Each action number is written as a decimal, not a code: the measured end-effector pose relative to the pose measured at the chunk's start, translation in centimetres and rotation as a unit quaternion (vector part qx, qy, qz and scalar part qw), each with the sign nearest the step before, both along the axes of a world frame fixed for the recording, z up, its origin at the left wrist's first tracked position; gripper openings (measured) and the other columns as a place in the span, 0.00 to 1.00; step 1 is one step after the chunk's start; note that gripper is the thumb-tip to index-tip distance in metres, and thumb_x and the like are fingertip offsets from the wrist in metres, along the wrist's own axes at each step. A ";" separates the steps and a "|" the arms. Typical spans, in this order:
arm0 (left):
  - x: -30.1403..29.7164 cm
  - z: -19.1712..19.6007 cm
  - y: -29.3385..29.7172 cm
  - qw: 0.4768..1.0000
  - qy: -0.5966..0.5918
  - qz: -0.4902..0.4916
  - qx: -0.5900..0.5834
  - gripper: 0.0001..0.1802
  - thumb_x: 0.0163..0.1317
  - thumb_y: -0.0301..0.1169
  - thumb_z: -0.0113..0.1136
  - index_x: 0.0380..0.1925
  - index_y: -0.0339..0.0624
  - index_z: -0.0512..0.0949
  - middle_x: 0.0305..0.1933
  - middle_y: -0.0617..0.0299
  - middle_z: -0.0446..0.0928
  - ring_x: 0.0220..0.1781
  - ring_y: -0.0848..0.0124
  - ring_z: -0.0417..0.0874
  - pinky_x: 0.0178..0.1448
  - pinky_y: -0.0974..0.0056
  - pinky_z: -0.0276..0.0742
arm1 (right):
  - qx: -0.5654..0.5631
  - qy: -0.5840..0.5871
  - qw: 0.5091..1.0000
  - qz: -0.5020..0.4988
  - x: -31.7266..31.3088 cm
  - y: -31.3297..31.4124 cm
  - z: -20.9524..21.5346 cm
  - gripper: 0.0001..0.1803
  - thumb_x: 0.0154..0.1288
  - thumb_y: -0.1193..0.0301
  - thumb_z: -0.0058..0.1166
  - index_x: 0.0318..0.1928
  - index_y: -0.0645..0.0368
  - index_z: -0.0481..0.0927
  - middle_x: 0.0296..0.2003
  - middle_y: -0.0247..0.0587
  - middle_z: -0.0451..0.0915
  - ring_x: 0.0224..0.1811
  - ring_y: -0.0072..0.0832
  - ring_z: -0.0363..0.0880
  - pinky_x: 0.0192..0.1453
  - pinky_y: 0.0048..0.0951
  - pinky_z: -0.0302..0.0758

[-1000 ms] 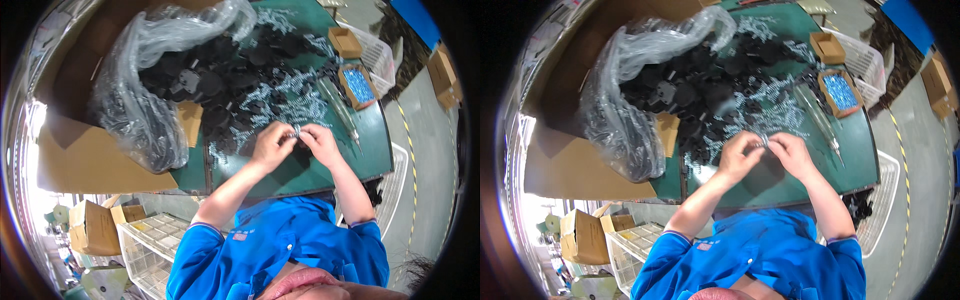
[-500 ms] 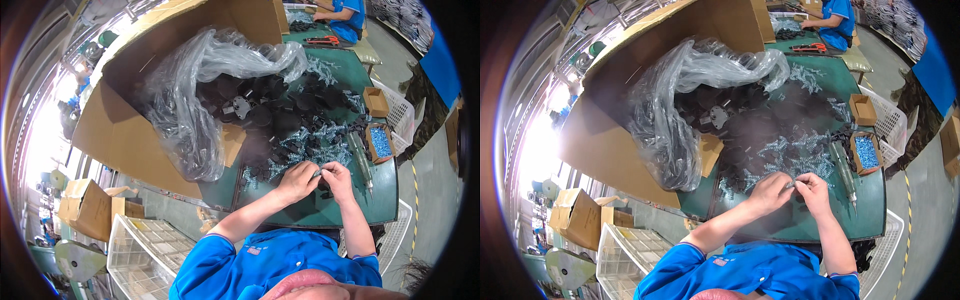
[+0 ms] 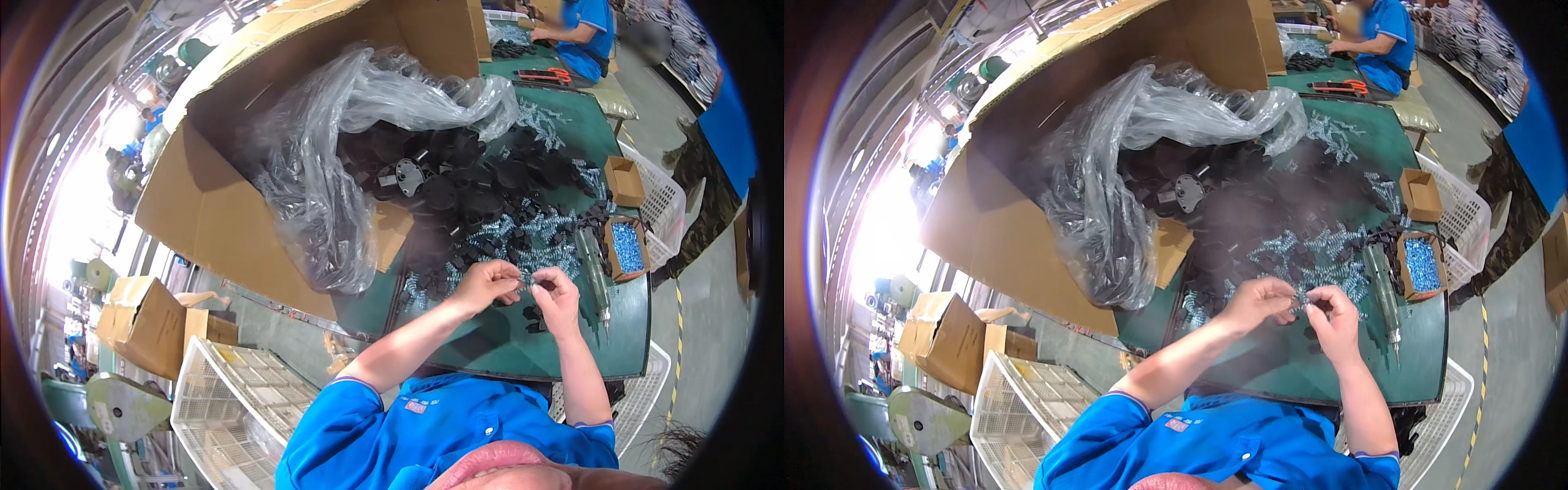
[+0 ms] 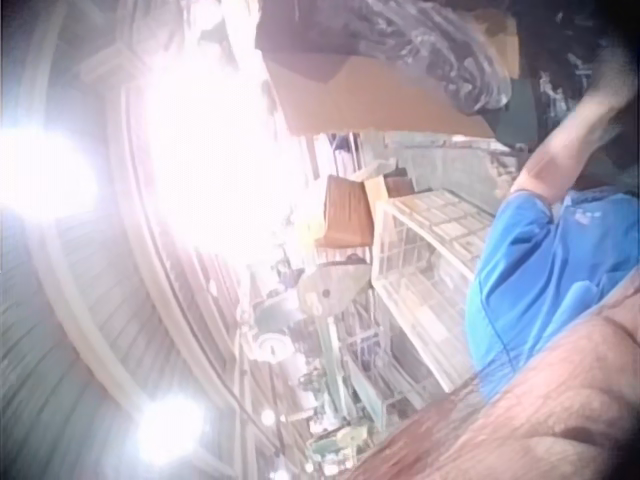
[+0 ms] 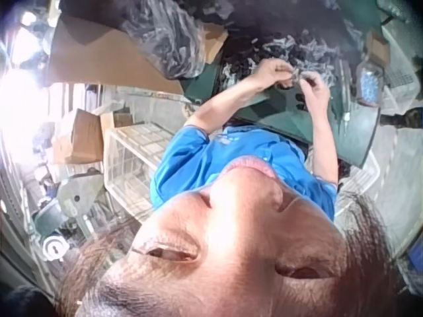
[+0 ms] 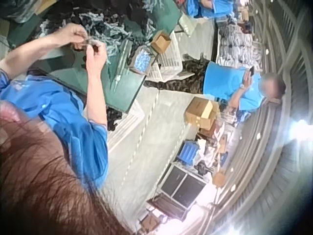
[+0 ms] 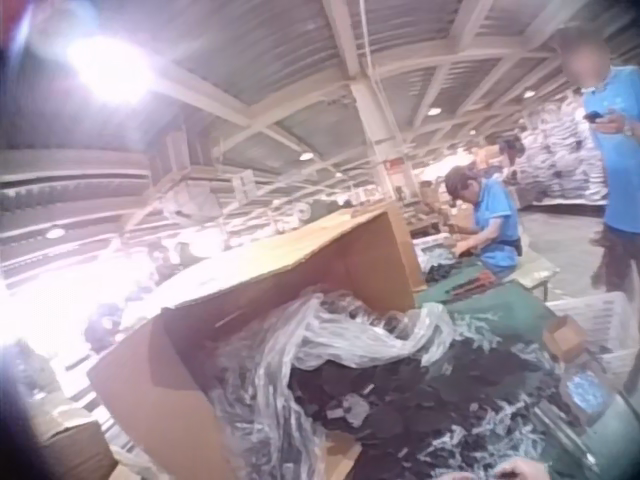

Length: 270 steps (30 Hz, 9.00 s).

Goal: The person repeatedly picks up small black plastic components and metal springs from a green workbench, aligns them, and uses a pneumatic screwdriver to fasten them together. The assembled units are placed into a white basket on the right side of the table.

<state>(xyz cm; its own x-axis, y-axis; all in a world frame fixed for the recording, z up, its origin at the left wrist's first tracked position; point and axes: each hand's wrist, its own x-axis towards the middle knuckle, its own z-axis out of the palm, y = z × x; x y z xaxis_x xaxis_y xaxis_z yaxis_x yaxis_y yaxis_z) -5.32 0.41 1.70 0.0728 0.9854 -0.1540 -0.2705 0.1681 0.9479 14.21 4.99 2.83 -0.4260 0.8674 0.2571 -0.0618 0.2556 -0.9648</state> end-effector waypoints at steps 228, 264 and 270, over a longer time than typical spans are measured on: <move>4.1 0.4 -6.6 0.912 -0.397 -0.001 -0.100 0.28 0.69 0.43 0.60 0.62 0.37 0.68 0.56 0.54 0.76 0.55 0.67 0.81 0.55 0.61 0.82 | 0.323 -0.085 0.928 -0.164 -0.5 -4.8 0.8 0.16 0.52 0.71 0.68 0.42 0.60 0.82 0.47 0.44 0.82 0.58 0.48 0.77 0.60 0.45 0.74; 1.4 1.8 -2.7 0.978 0.122 -0.159 0.059 0.20 0.65 0.34 0.65 0.53 0.35 0.77 0.43 0.66 0.80 0.41 0.79 0.77 0.45 0.70 0.75 | 0.327 -0.181 0.924 -0.084 3.4 -4.8 1.1 0.12 0.51 0.73 0.66 0.36 0.64 0.82 0.35 0.50 0.83 0.37 0.49 0.83 0.41 0.42 0.79; 3.8 -0.9 -5.0 0.998 -0.033 -0.047 0.018 0.21 0.64 0.33 0.66 0.53 0.34 0.78 0.42 0.70 0.79 0.43 0.81 0.75 0.47 0.70 0.74 | 0.316 -0.173 0.920 -0.157 2.6 -6.7 0.5 0.12 0.53 0.76 0.63 0.39 0.65 0.81 0.37 0.50 0.83 0.38 0.48 0.82 0.41 0.40 0.79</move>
<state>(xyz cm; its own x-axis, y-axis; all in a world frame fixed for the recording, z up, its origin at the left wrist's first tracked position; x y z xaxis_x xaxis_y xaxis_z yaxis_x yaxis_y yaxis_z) -1.55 -4.62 0.81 0.1739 0.9785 -0.1105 -0.3178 0.1620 0.9342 16.84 -1.66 3.33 -0.3311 0.6851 0.6489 0.3926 0.7253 -0.5654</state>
